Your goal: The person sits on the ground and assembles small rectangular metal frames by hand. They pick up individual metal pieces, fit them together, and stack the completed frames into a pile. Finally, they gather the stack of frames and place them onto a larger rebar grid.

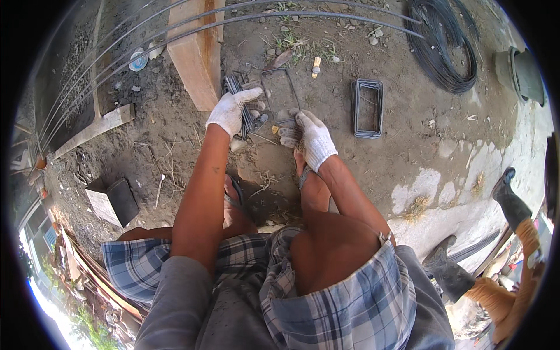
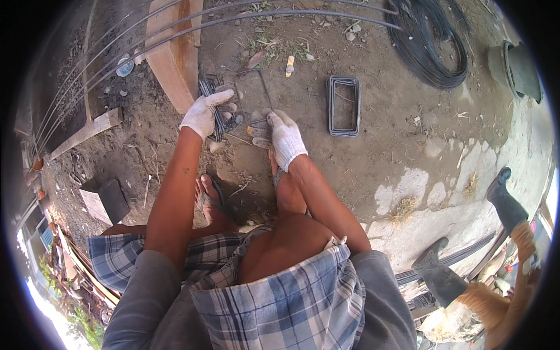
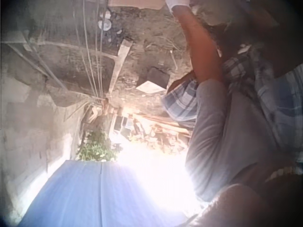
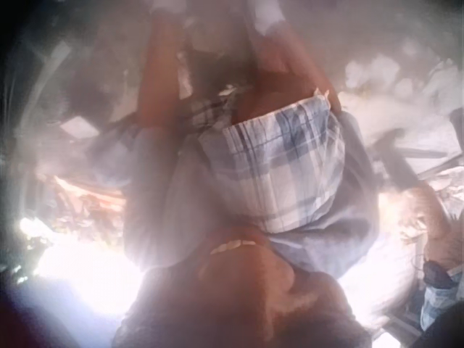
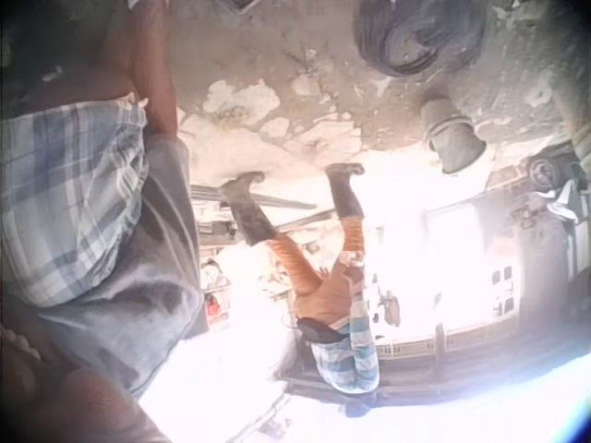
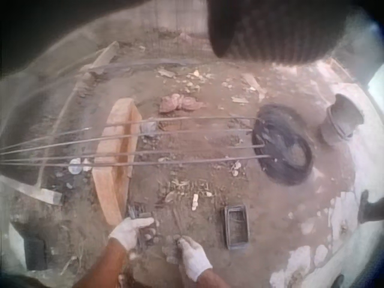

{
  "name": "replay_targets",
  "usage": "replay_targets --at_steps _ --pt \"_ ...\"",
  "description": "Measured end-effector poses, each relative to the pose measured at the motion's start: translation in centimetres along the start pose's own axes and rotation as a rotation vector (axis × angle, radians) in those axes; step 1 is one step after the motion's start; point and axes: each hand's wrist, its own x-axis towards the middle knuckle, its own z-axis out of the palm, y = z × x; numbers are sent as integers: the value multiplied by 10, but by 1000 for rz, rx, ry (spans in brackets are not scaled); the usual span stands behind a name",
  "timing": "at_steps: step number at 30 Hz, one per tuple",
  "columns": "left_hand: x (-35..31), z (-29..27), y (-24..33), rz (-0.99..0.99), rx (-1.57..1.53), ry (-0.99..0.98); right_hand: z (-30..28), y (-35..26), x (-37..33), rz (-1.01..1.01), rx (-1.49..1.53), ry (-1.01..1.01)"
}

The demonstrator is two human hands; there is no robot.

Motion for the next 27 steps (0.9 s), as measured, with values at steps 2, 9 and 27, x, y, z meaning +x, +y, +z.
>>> replay_targets --at_steps 2,9,27 --pt "1 -2 0 14 -40 -5 -1 9 3 -18 -82 -16" --pt "-1 -2 0 -32 -224 -57 5 18 10 -167 -565 63" --pt "-1 -9 -2 -83 -204 -124 38 -21 -19 -351 -1354 168"
